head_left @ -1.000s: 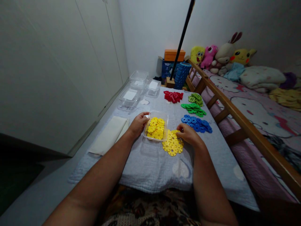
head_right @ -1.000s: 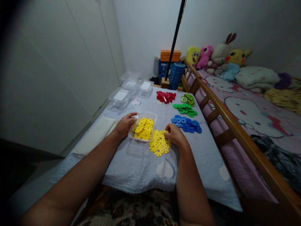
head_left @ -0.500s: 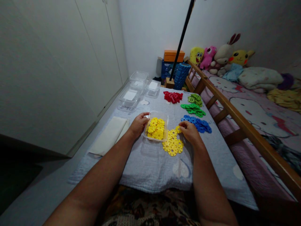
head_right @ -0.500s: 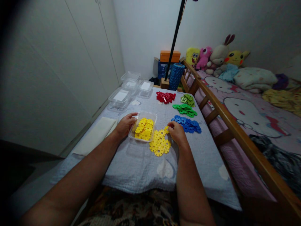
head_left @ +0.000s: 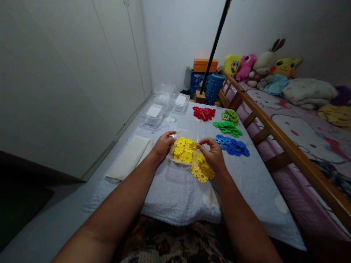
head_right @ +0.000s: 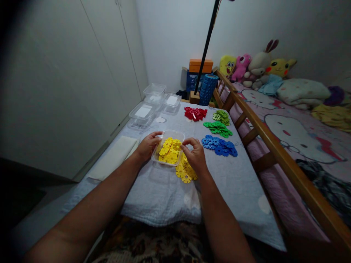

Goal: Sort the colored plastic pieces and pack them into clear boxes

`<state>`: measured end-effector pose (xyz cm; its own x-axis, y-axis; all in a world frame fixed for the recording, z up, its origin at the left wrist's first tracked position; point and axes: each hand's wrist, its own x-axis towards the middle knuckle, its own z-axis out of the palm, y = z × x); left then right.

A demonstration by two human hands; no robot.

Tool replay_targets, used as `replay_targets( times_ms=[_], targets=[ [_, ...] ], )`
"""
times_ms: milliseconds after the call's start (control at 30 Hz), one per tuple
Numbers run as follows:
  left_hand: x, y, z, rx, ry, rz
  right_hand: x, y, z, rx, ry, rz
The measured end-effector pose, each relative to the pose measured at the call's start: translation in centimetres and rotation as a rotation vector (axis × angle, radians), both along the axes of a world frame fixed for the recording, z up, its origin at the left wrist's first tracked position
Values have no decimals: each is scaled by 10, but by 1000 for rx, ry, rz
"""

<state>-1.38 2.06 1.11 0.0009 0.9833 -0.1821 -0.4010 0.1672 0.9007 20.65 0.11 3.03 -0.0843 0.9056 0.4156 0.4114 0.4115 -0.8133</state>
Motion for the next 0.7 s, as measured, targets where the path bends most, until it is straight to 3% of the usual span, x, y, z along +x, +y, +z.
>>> replay_targets(
  times_ms=[200, 467, 600, 700],
  targets=[
    [0, 1, 1, -3, -7, -21, -21, -8, 3, 26, -165, 145],
    [0, -1, 3, 0, -25, -30, -28, -10, -3, -11, -303, 211],
    [0, -1, 1, -4, -25, -26, -24, -8, -4, 36, -308, 179],
    [-1, 0, 0, -4, -18, -18, -13, -3, -3, 76, -258, 79]
  ],
)
